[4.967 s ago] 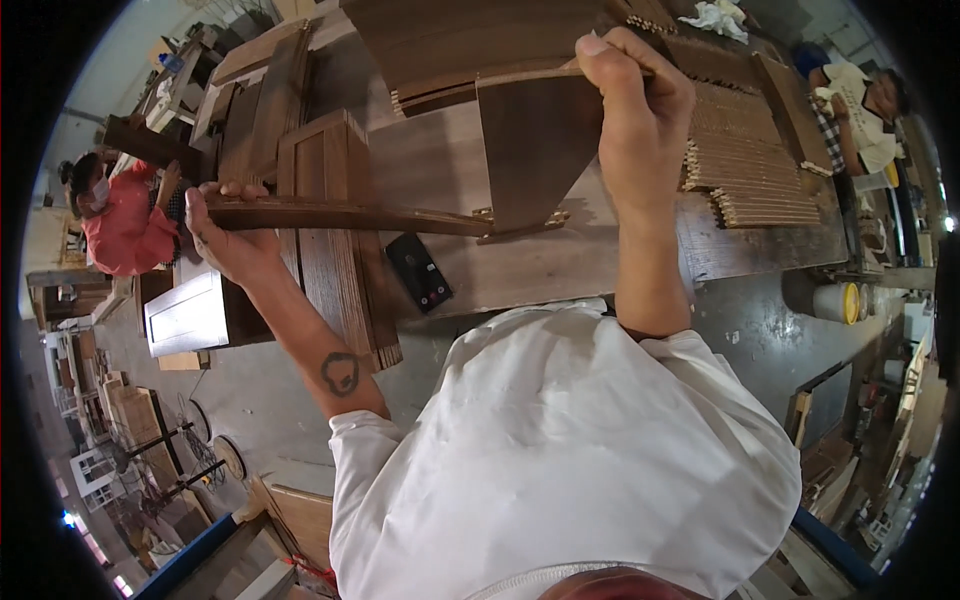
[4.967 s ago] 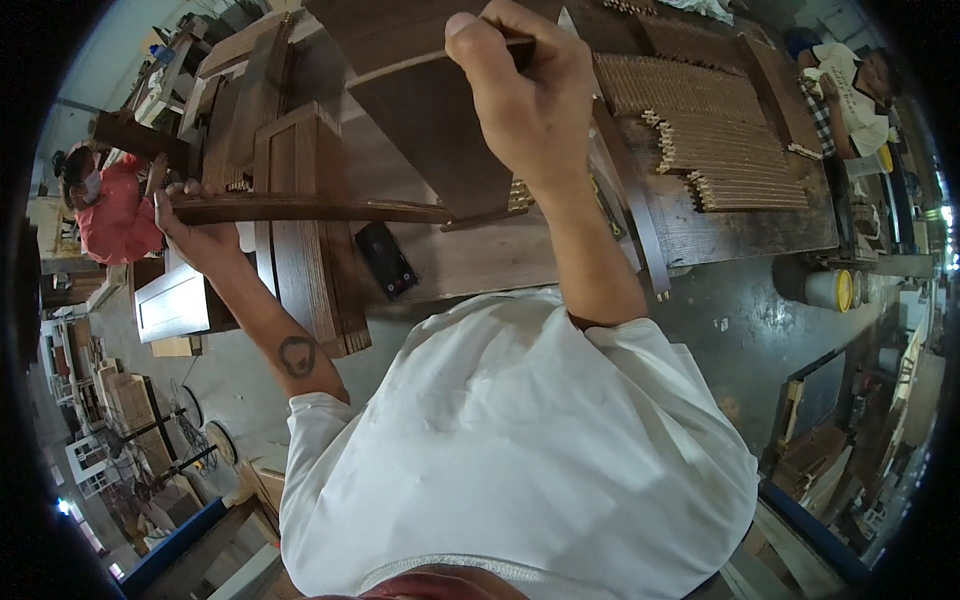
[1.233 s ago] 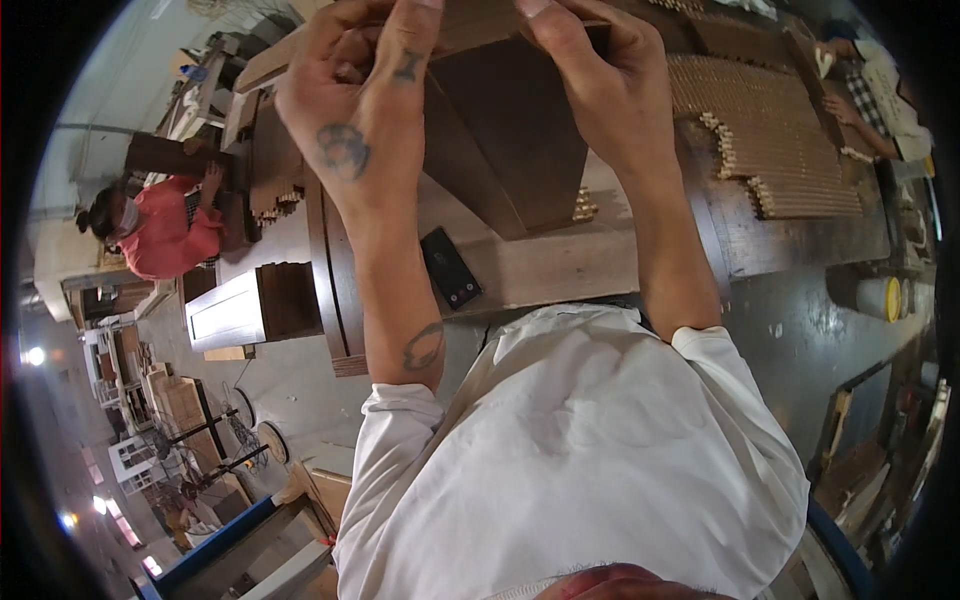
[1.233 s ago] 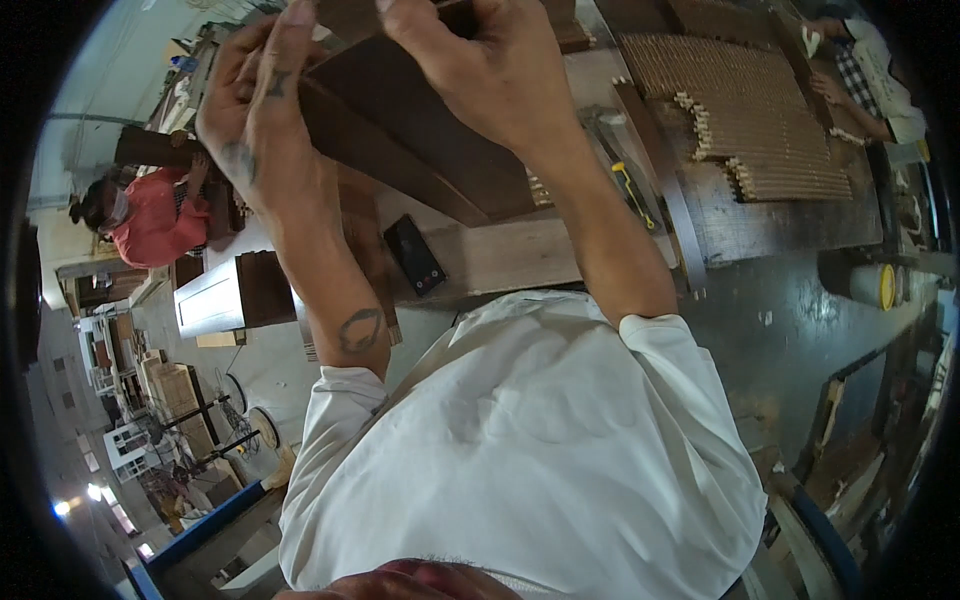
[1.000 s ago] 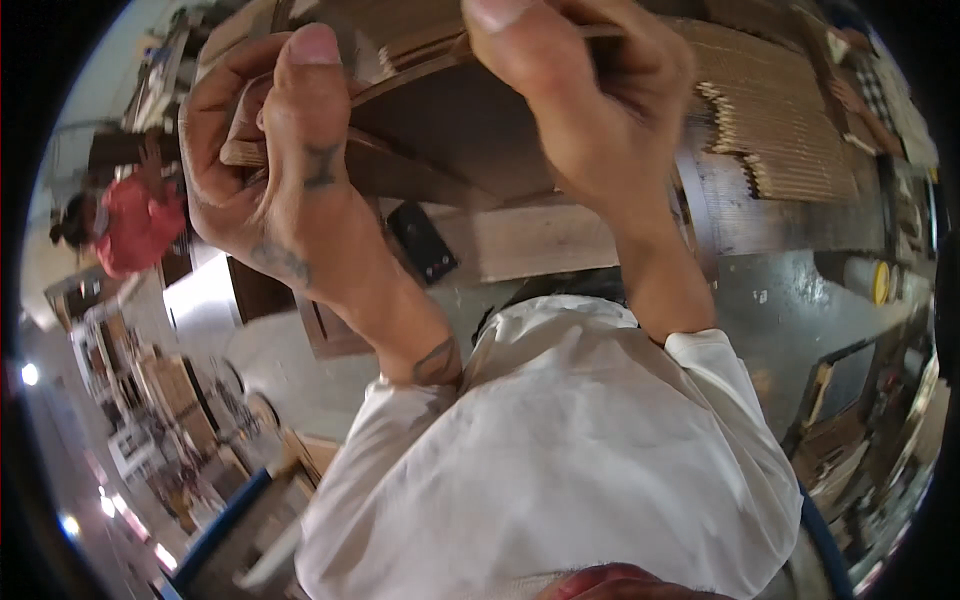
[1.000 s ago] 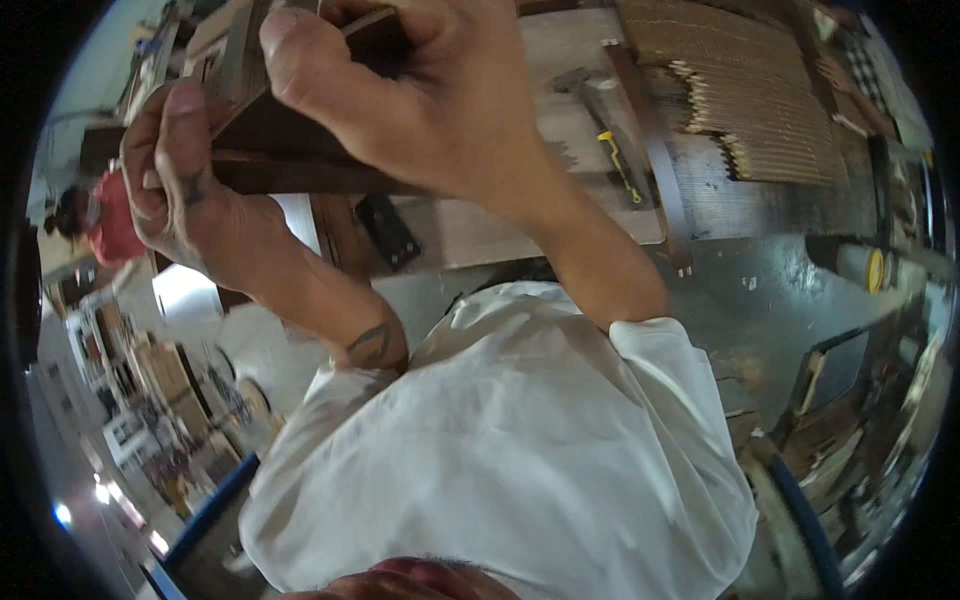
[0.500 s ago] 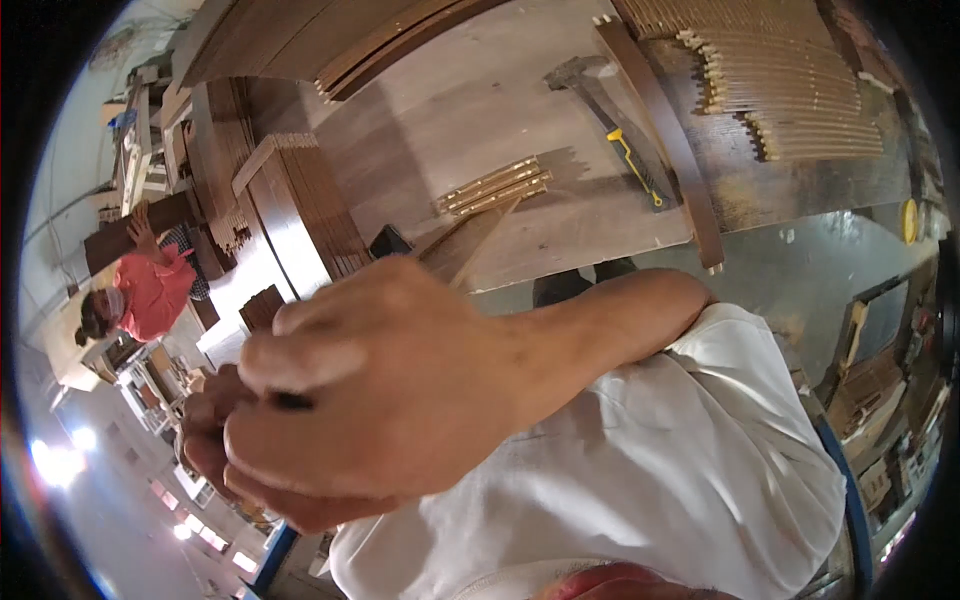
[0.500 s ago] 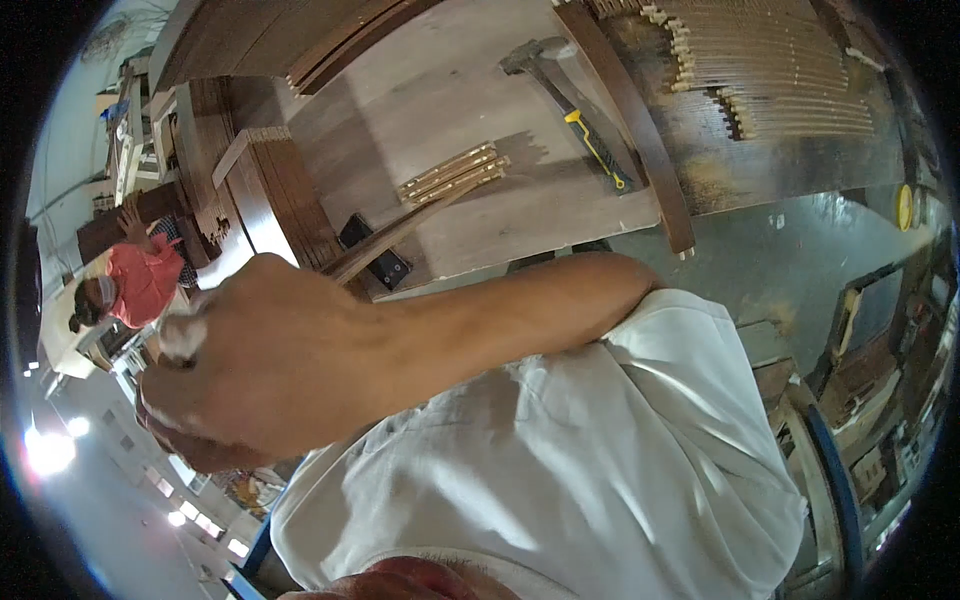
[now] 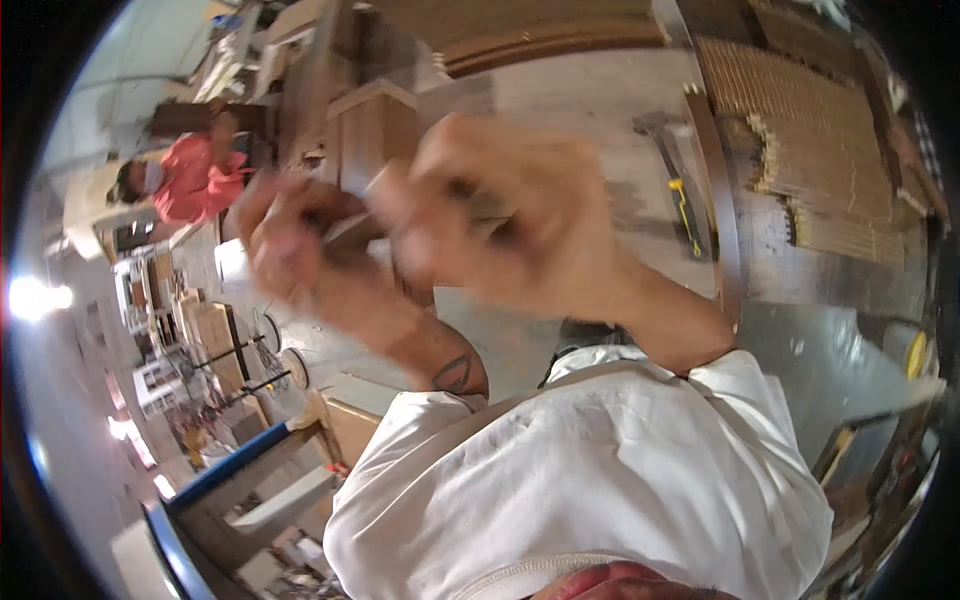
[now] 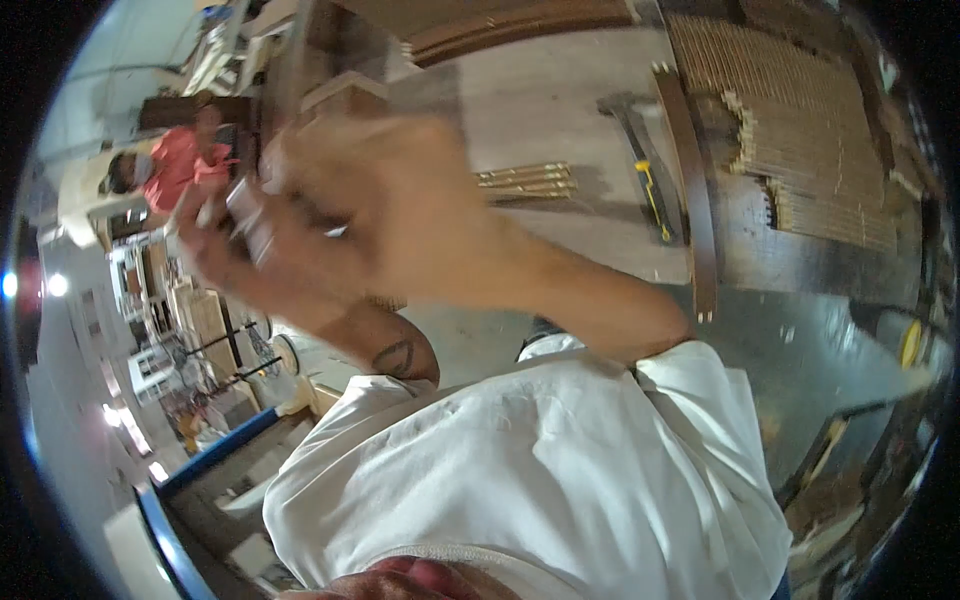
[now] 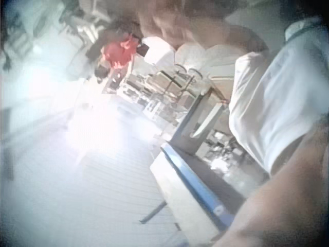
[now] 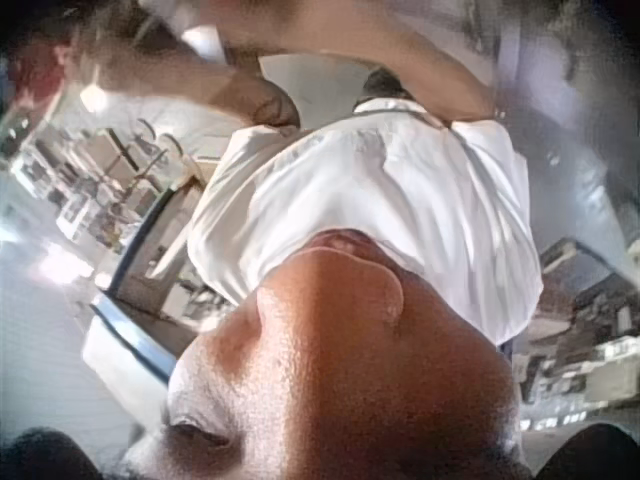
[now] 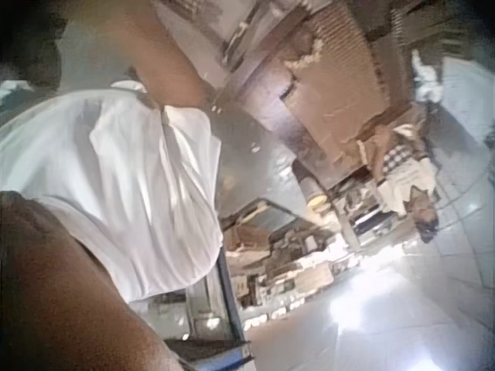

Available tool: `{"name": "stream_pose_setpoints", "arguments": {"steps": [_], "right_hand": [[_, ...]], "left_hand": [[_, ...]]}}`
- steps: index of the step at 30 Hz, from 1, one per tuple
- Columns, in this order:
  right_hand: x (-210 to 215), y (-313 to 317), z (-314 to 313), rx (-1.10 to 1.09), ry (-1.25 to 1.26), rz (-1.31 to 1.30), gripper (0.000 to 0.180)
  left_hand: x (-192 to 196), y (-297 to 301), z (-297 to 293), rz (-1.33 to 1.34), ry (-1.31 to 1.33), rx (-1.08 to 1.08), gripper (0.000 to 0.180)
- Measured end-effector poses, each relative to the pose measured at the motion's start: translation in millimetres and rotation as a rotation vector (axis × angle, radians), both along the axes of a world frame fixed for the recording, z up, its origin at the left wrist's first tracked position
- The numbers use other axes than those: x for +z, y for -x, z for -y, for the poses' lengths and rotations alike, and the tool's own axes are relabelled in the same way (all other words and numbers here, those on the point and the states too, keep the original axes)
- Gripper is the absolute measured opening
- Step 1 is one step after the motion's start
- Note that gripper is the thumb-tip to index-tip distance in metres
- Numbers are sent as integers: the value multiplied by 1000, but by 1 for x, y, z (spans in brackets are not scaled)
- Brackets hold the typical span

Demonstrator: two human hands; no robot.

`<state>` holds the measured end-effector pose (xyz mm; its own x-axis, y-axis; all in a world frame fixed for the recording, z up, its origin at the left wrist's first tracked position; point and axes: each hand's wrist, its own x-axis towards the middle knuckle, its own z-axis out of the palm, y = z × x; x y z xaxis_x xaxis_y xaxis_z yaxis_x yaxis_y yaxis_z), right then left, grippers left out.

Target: The person assembles wood panels by fitting wood slats into grooves and hammering wooden frame components together at a workbench.

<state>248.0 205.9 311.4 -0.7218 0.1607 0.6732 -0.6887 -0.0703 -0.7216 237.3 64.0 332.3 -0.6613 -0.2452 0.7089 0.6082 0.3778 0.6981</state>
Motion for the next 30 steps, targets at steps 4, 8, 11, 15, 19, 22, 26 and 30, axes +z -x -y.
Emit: {"name": "stream_pose_setpoints", "arguments": {"steps": [4, 8, 11, 15, 19, 22, 26, 30], "right_hand": [[18, 19, -9, -19, 17, 127, 30], [21, 24, -9, -37, -48, 180, 31], [20, 23, -15, -104, -43, 124, 28], [-9, 34, -32, -135, -201, 206, 57], [-43, -6, -90, -13, -562, 732, 64], [-193, -13, -160, -366, -768, 906, 67], [-298, -32, -161, -574, -1179, 1135, 62], [-324, -21, -149, -647, -1212, 1041, 57]], "left_hand": [[-28, 34, 9, 111, -265, -403, 54], [-31, 40, 21, 63, -62, -517, 48], [-8, 35, -2, -2, -63, -516, 45], [2, 34, 2, 227, -237, -662, 54], [-14, 47, 5, 156, -232, -597, 38], [-12, 48, -8, 175, -286, -664, 40], [-14, 45, 4, 213, -264, -595, 39], [-15, 43, 13, 304, -360, -641, 36]]}}
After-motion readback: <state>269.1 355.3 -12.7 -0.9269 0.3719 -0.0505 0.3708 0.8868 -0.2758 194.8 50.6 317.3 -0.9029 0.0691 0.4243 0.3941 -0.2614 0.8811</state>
